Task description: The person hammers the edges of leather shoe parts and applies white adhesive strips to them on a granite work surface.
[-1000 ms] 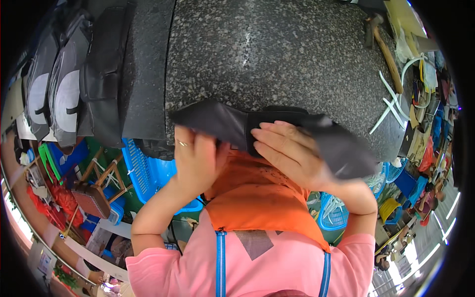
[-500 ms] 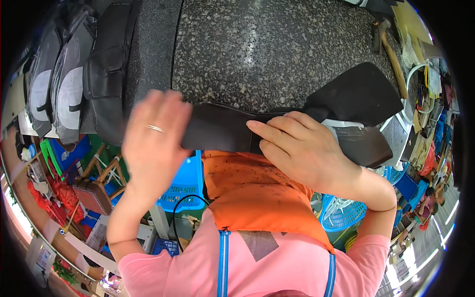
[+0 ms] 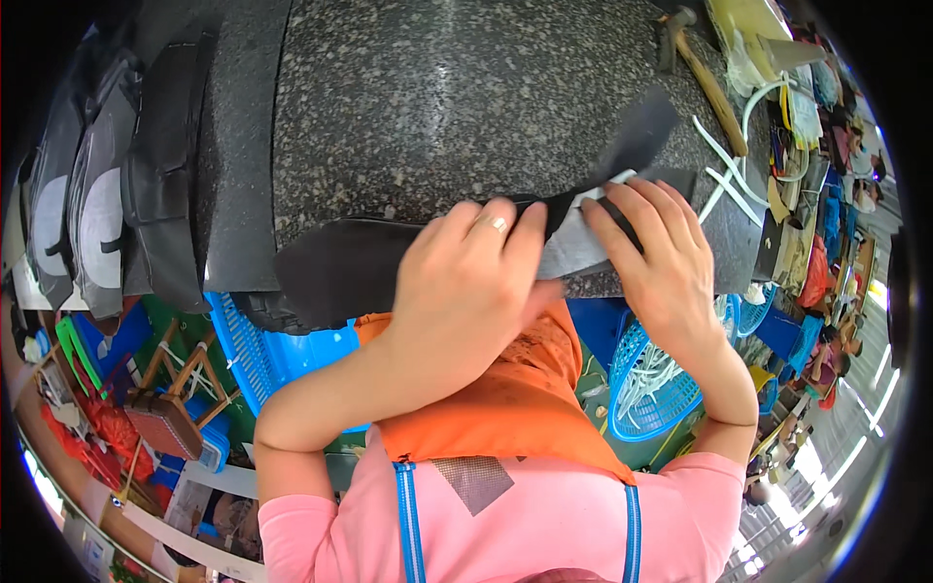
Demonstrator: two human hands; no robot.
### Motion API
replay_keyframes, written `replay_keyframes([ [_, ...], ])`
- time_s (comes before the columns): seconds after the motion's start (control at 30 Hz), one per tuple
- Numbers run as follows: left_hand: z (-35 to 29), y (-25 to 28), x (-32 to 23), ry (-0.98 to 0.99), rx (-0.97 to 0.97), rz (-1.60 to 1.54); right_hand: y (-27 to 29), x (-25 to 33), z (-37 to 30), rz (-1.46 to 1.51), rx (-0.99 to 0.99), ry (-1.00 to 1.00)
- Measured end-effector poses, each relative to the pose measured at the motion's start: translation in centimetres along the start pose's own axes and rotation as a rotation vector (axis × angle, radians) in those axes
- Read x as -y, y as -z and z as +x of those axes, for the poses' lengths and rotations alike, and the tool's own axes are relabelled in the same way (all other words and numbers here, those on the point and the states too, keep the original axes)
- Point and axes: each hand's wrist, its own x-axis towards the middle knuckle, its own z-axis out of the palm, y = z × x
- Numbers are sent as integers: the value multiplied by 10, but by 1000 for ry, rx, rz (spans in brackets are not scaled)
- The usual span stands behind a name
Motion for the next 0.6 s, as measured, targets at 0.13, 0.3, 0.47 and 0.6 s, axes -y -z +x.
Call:
replay_keyframes([
  [0.13, 13, -9, 11, -70, 6, -111, -18, -10, -22, 192, 163, -150],
  [0.3, 7, -10, -3, -451, 146, 453, -25, -33, -30, 667, 52, -245],
  [0.47, 31, -8, -12, -599, 310, 532, -44, -23, -24, 667, -232, -594],
  [0.6, 48, -19, -15, -517, 387, 417, -45, -23, -22, 528, -273, -488],
])
